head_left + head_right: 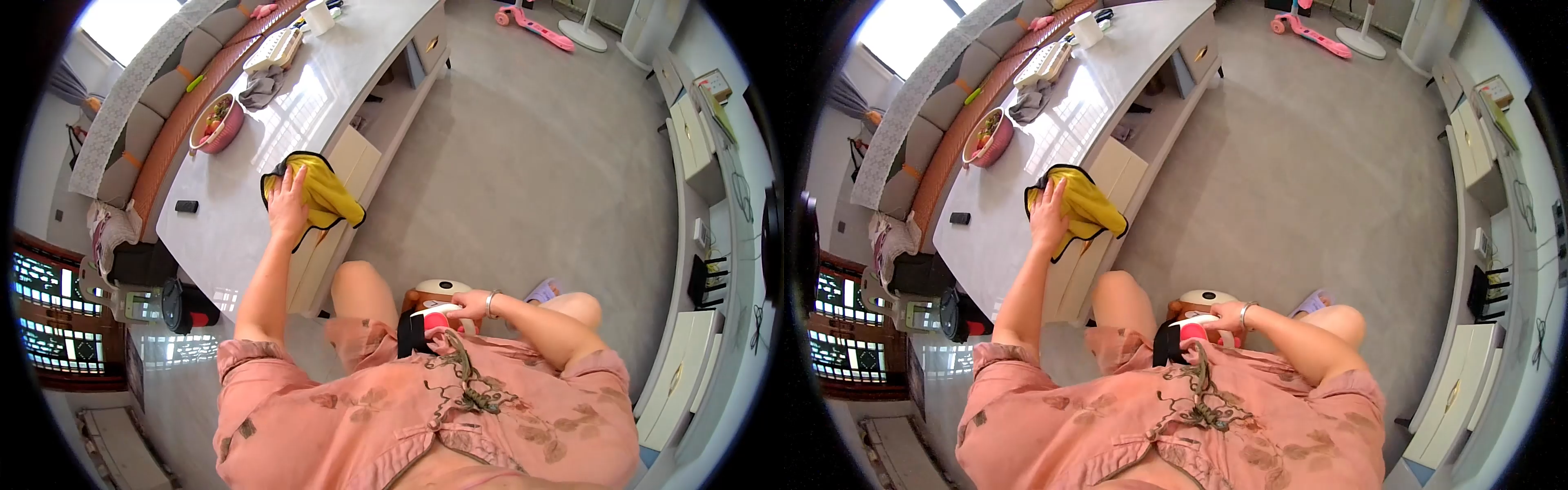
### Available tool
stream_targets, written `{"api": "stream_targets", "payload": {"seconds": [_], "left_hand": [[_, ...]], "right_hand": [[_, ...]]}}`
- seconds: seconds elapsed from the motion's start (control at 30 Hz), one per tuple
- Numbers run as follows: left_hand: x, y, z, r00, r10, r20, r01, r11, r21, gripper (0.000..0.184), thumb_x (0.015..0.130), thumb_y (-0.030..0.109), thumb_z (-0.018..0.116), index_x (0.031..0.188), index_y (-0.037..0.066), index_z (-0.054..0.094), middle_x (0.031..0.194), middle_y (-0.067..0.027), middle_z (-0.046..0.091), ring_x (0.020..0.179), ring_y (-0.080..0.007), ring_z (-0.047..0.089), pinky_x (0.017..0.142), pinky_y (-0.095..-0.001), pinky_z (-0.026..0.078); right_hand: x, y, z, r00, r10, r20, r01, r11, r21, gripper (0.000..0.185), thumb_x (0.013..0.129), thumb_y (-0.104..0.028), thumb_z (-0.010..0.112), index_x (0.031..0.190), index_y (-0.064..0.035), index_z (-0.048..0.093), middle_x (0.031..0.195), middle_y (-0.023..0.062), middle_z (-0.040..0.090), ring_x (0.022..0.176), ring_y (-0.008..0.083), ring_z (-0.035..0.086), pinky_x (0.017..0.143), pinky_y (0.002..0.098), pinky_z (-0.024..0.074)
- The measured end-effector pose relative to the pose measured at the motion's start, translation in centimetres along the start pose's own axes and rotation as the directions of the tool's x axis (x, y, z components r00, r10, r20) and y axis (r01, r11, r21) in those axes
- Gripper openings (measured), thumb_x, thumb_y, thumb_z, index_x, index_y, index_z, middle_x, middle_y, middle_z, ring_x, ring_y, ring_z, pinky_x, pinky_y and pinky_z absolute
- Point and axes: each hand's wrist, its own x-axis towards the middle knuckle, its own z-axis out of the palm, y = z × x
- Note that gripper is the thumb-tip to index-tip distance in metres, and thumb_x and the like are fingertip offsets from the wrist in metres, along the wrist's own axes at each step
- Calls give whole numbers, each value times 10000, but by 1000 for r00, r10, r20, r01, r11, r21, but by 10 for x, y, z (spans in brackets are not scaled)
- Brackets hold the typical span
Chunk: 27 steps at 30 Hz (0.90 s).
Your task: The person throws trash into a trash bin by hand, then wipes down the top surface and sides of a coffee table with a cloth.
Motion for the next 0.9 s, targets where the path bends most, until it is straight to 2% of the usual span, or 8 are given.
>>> {"api": "stream_targets", "payload": {"seconds": [0.13, 0.2, 0.33, 0.5, 0.57, 0.67, 0.8, 0.9], "left_hand": [[-1, -1, 2, 1000, 10, -2, -10, 1000, 2, 925, 685, 55, 737, 1462, 277, 288, 1494, -90, 340, 1318, -330, 377, 1086, -451, 323], [0, -3, 6, 999, 29, -36, -30, 1000, -7, 938, 675, 37, 731, 1465, 274, 284, 1498, -91, 333, 1319, -334, 374, 1085, -453, 326], [1, -2, 5, 1000, 26, -11, -27, 1000, -10, 924, 678, 23, 716, 1464, 267, 295, 1502, -94, 329, 1324, -346, 367, 1089, -456, 321], [1, -1, 1, 999, 35, -7, -35, 999, -37, 913, 684, 27, 707, 1465, 262, 299, 1505, -93, 324, 1314, -352, 380, 1084, -456, 327], [1, 2, -2, 1000, 25, 7, -25, 999, -40, 899, 693, 18, 700, 1461, 256, 300, 1501, -98, 324, 1322, -353, 367, 1089, -459, 321], [6, 3, -1, 1000, 9, 20, -9, 1000, -24, 873, 708, 7, 688, 1456, 247, 306, 1497, -104, 322, 1328, -359, 356, 1100, -465, 307], [6, 6, -3, 1000, 8, 21, -6, 999, -52, 861, 701, -1, 679, 1450, 236, 327, 1496, -104, 326, 1309, -371, 371, 1103, -486, 289], [7, 9, -8, 1000, 6, 31, -4, 998, -61, 854, 690, -2, 681, 1443, 218, 343, 1495, -105, 326, 1294, -386, 380, 1103, -491, 287]], "right_hand": [[-4, 26, -6, 999, -24, -29, 24, 999, -21, 559, 844, -505, 618, 1137, -33, 551, 908, 166, 670, 647, 236, 676, 618, 344, 536], [-9, 35, -8, 996, 32, -78, -46, 980, -194, 548, 753, -517, 666, 1082, -80, 633, 1001, 179, 678, 933, 313, 645, 819, 387, 497], [-27, 42, -15, 982, 177, -72, -176, 984, 9, 454, 731, -417, 660, 1044, -89, 652, 983, 162, 687, 912, 314, 649, 804, 392, 504], [-22, 66, -31, 989, 117, -85, -126, 987, -101, 445, 710, -385, 659, 1061, -111, 650, 932, 137, 697, 844, 284, 667, 753, 377, 521], [-24, 68, -49, 983, 175, -60, -178, 983, -51, 433, 709, -408, 658, 1033, -121, 664, 913, 127, 699, 827, 268, 671, 739, 375, 522], [-22, 68, -73, 974, 197, -108, -210, 970, -126, 422, 718, -426, 646, 1005, -119, 675, 905, 119, 701, 838, 256, 674, 745, 373, 520], [-6, 90, -103, 985, 175, -8, -172, 956, -237, 535, 728, -534, 630, 1062, -118, 666, 999, 153, 689, 923, 316, 647, 805, 402, 494], [3, 114, -125, 990, 140, 5, -134, 957, -259, 485, 753, -472, 603, 1058, -101, 671, 984, 171, 688, 913, 327, 653, 794, 399, 502]]}}
